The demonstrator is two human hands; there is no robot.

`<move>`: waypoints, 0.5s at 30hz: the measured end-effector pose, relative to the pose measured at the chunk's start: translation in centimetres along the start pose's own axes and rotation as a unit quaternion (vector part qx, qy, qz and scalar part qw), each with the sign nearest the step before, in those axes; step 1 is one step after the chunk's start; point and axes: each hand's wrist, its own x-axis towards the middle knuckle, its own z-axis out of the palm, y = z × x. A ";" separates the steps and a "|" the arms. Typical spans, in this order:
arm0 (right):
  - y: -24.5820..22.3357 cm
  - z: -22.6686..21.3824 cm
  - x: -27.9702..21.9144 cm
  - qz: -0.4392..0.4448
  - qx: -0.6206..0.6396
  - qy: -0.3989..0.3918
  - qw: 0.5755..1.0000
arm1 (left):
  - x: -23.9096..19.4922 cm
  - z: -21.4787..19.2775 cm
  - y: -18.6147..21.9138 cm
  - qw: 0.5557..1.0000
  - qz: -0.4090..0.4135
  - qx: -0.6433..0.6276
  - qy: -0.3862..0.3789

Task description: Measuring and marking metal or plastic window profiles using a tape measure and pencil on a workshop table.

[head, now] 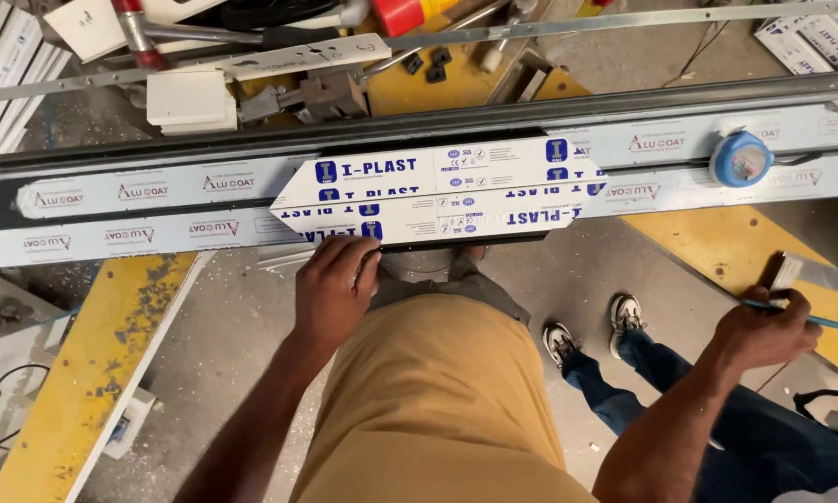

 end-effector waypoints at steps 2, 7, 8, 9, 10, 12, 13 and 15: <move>-2.7 -2.9 0.5 -0.027 0.027 0.023 0.999 | -1.6 0.4 -0.7 0.996 -0.082 -0.035 -0.027; -18.3 -13.1 1.3 -0.028 0.360 -0.009 0.932 | -4.7 1.4 -2.9 0.879 -0.375 -0.286 -0.069; -21.6 -15.9 0.9 -0.094 0.395 -0.069 0.911 | -4.6 1.6 -3.0 0.810 -0.423 -0.406 -0.026; -24.8 -18.7 0.5 -0.159 0.423 -0.126 0.883 | -4.2 2.0 -3.2 0.721 -0.461 -0.516 0.016; -26.4 -18.9 0.0 -0.156 0.418 -0.124 0.886 | -3.8 2.3 -3.1 0.721 -0.461 -0.518 0.010; -30.5 -19.0 -1.0 -0.344 0.433 -0.132 0.823 | -3.0 2.4 -3.1 0.659 -0.519 -0.543 0.032; -31.7 -19.2 -1.4 -0.346 0.436 -0.134 0.820 | -3.4 2.7 -3.3 0.658 -0.520 -0.543 0.037; -34.1 -19.7 -2.1 -0.398 0.427 -0.174 0.793 | -4.0 3.4 -3.6 0.608 -0.518 -0.601 0.022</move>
